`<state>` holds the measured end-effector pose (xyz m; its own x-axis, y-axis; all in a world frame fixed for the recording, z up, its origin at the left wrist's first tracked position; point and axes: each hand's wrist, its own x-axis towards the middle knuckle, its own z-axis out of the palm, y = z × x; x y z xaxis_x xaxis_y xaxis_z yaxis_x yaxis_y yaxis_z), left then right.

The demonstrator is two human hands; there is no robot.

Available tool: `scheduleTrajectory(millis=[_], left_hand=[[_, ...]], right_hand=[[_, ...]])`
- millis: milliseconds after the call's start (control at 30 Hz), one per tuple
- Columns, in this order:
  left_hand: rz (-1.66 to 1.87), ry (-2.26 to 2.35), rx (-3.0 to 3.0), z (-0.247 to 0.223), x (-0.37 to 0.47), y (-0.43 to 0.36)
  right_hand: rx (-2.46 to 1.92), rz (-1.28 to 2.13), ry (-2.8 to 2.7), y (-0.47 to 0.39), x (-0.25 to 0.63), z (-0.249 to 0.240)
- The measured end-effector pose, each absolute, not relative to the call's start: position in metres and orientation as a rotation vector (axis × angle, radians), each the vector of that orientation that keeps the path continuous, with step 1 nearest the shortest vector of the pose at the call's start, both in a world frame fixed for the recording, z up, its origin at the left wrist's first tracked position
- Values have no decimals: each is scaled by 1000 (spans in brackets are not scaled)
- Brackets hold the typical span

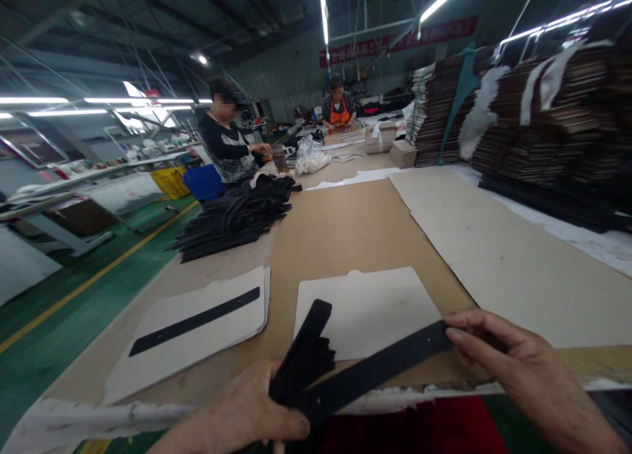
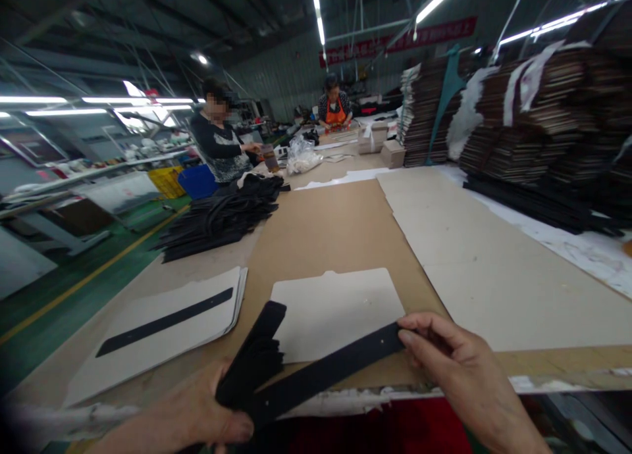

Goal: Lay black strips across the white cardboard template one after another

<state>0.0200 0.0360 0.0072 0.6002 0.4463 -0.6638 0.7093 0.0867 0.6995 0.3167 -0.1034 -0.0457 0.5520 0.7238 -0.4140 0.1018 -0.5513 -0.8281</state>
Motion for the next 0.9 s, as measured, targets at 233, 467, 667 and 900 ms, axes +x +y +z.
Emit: scheduleTrajectory(millis=[233, 467, 667, 900], left_hand=[[207, 1415, 1704, -8, 39, 57], [243, 1559, 1803, -37, 47, 74], [193, 1590, 1837, -38, 51, 77], [194, 1659, 1800, -40, 54, 79]], right_hand=[[-2110, 793, -741, -59, 331, -60], [-2169, 773, -748, -40, 334, -75], [-2207, 754, -713, -37, 332, -71], [-2226, 699, -736, -38, 329, -74]])
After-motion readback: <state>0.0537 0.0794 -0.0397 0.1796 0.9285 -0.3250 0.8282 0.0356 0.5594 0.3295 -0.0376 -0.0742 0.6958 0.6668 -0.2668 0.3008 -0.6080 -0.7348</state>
